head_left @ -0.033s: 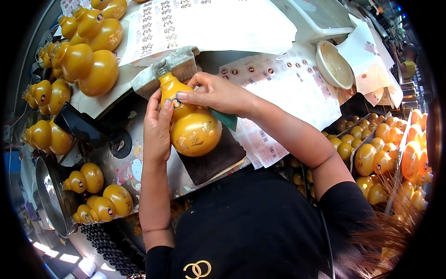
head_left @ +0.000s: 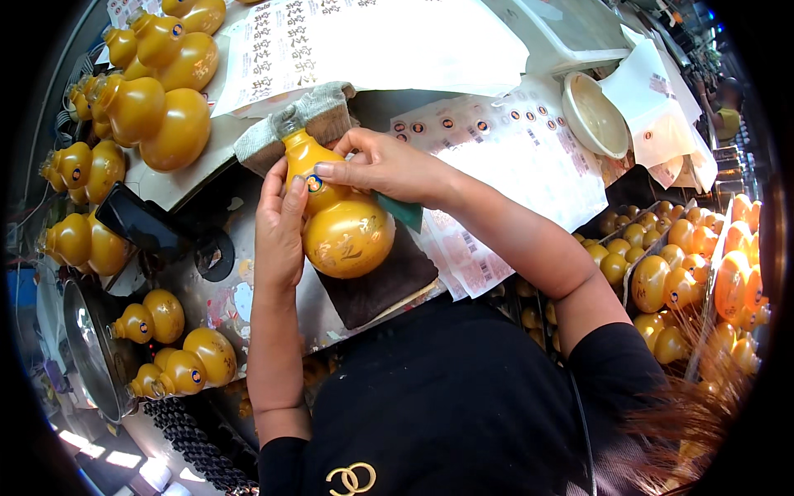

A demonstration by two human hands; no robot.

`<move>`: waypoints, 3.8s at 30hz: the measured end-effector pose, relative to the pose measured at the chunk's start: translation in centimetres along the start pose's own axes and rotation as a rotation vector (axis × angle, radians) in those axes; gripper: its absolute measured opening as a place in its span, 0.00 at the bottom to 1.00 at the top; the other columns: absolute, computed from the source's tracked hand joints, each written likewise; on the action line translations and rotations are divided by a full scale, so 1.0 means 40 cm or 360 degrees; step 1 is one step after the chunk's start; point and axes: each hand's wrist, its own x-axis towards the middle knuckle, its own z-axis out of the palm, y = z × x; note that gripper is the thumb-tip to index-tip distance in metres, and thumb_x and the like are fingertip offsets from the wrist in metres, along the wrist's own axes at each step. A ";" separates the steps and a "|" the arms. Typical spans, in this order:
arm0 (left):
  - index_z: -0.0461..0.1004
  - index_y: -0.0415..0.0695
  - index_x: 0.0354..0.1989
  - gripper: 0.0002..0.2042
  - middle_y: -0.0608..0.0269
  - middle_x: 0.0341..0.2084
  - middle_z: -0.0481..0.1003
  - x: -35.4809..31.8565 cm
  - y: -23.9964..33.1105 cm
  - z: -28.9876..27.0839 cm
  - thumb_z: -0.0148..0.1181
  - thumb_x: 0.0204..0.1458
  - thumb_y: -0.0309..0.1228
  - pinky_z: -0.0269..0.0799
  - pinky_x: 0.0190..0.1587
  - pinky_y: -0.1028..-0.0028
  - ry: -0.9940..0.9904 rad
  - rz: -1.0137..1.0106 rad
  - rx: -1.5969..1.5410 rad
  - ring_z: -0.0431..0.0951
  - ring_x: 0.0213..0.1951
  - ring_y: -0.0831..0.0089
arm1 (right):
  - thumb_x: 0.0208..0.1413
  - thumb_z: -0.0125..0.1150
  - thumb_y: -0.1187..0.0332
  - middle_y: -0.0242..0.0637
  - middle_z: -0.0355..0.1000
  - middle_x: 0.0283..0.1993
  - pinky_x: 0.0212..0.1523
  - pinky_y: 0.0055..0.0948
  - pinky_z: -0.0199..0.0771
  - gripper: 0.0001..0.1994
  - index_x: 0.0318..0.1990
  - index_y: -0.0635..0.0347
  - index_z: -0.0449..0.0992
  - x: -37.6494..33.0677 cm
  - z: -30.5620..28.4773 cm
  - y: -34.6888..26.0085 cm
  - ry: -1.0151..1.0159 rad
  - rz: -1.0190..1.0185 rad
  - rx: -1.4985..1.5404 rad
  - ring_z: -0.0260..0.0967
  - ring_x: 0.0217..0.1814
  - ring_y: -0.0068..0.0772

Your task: The person repeatedly picks up yellow gourd-shaped objects, rubs their surfaces with a green pad, and places them back on a metal tray. The person handles the gourds one at a time, rotating them to cover different areas before returning them to the tray.

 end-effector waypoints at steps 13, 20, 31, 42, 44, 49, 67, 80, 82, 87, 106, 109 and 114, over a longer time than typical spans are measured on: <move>0.52 0.37 0.66 0.30 0.55 0.55 0.67 -0.004 0.003 -0.026 0.55 0.59 0.35 0.66 0.57 0.73 -0.0136 0.0012 0.0231 0.69 0.54 0.72 | 0.53 0.63 0.46 0.29 0.68 0.27 0.30 0.18 0.62 0.28 0.45 0.64 0.68 -0.001 -0.007 0.000 -0.0029 -0.0154 -0.0312 0.63 0.29 0.17; 0.56 0.38 0.63 0.23 0.58 0.55 0.66 0.000 0.030 -0.006 0.43 0.65 0.40 0.64 0.58 0.73 -0.0069 -0.0215 -0.0236 0.68 0.56 0.72 | 0.50 0.59 0.38 0.40 0.72 0.35 0.39 0.20 0.67 0.33 0.43 0.66 0.70 0.010 -0.012 -0.030 -0.0088 0.0140 -0.0130 0.69 0.38 0.23; 0.59 0.39 0.60 0.23 0.57 0.50 0.70 0.003 -0.009 -0.004 0.41 0.64 0.43 0.67 0.54 0.72 -0.0031 -0.0047 0.0159 0.72 0.52 0.72 | 0.53 0.57 0.39 0.36 0.68 0.32 0.37 0.21 0.66 0.32 0.43 0.65 0.70 0.018 0.010 0.006 -0.0008 0.0019 -0.0065 0.65 0.34 0.22; 0.54 0.39 0.64 0.28 0.56 0.54 0.67 0.003 0.001 -0.018 0.41 0.64 0.48 0.66 0.57 0.70 -0.0115 -0.0018 0.0267 0.70 0.54 0.69 | 0.54 0.55 0.38 0.38 0.70 0.32 0.36 0.23 0.67 0.32 0.46 0.63 0.69 0.009 0.010 0.005 0.0064 -0.0172 -0.0466 0.68 0.35 0.25; 0.54 0.39 0.64 0.29 0.56 0.53 0.67 0.004 0.001 -0.024 0.42 0.63 0.49 0.65 0.57 0.71 -0.0155 -0.0026 0.0364 0.70 0.54 0.70 | 0.53 0.56 0.38 0.40 0.71 0.33 0.35 0.23 0.67 0.33 0.47 0.63 0.69 0.010 0.004 0.008 0.0001 -0.0168 -0.0406 0.69 0.35 0.26; 0.54 0.38 0.63 0.30 0.56 0.53 0.67 0.003 -0.003 -0.027 0.44 0.62 0.50 0.65 0.56 0.73 -0.0208 -0.0001 0.0338 0.69 0.54 0.71 | 0.53 0.57 0.39 0.38 0.70 0.34 0.38 0.22 0.67 0.32 0.48 0.63 0.68 0.004 0.001 0.014 -0.0047 -0.0128 -0.0298 0.68 0.38 0.24; 0.63 0.38 0.57 0.21 0.58 0.49 0.71 0.014 0.013 0.002 0.40 0.65 0.42 0.67 0.55 0.71 -0.0037 -0.0175 0.0035 0.72 0.52 0.71 | 0.53 0.52 0.34 0.36 0.65 0.27 0.32 0.22 0.66 0.33 0.34 0.65 0.70 0.046 0.017 0.013 0.0071 -0.0052 -0.0322 0.64 0.29 0.23; 0.55 0.37 0.62 0.30 0.57 0.49 0.69 -0.012 0.023 0.010 0.61 0.55 0.31 0.70 0.53 0.74 -0.0107 -0.0093 0.0146 0.72 0.50 0.72 | 0.60 0.55 0.55 0.32 0.71 0.39 0.45 0.20 0.70 0.15 0.44 0.56 0.71 -0.067 -0.064 -0.046 -0.0113 -0.0084 0.0814 0.69 0.42 0.21; 0.55 0.37 0.62 0.29 0.57 0.50 0.69 -0.014 0.015 0.009 0.61 0.55 0.32 0.70 0.53 0.73 -0.0107 -0.0023 0.0146 0.72 0.50 0.72 | 0.58 0.59 0.64 0.36 0.69 0.45 0.50 0.22 0.68 0.10 0.44 0.56 0.72 -0.071 -0.054 -0.116 -0.0105 -0.0300 0.0183 0.67 0.49 0.20; 0.55 0.38 0.62 0.29 0.57 0.50 0.68 -0.014 0.005 -0.003 0.61 0.55 0.31 0.69 0.53 0.73 -0.0144 -0.0023 0.0158 0.71 0.51 0.72 | 0.57 0.58 0.64 0.43 0.72 0.41 0.48 0.30 0.72 0.14 0.46 0.63 0.70 0.014 -0.017 -0.162 0.0009 -0.0788 -0.0998 0.71 0.44 0.38; 0.52 0.35 0.66 0.31 0.54 0.60 0.62 -0.016 0.009 -0.049 0.36 0.57 0.42 0.52 0.65 0.67 -0.0236 -0.0158 -0.0317 0.63 0.61 0.65 | 0.45 0.60 0.74 0.33 0.71 0.33 0.49 0.33 0.67 0.05 0.32 0.54 0.73 -0.104 0.020 -0.087 0.0141 -0.1751 -0.1452 0.71 0.43 0.32; 0.52 0.35 0.66 0.30 0.54 0.60 0.62 -0.018 0.011 -0.042 0.35 0.58 0.42 0.52 0.65 0.67 -0.0231 -0.0112 -0.0277 0.63 0.60 0.65 | 0.45 0.63 0.75 0.32 0.74 0.38 0.49 0.32 0.67 0.09 0.37 0.55 0.76 -0.116 0.013 -0.089 0.0034 -0.1623 -0.1432 0.72 0.45 0.32; 0.55 0.35 0.64 0.28 0.55 0.57 0.65 -0.011 0.015 -0.041 0.31 0.62 0.44 0.54 0.64 0.68 -0.0220 -0.0133 -0.0312 0.65 0.58 0.66 | 0.49 0.65 0.74 0.36 0.76 0.41 0.45 0.32 0.70 0.12 0.43 0.57 0.77 -0.095 -0.009 -0.090 -0.0119 -0.1281 -0.0864 0.73 0.44 0.36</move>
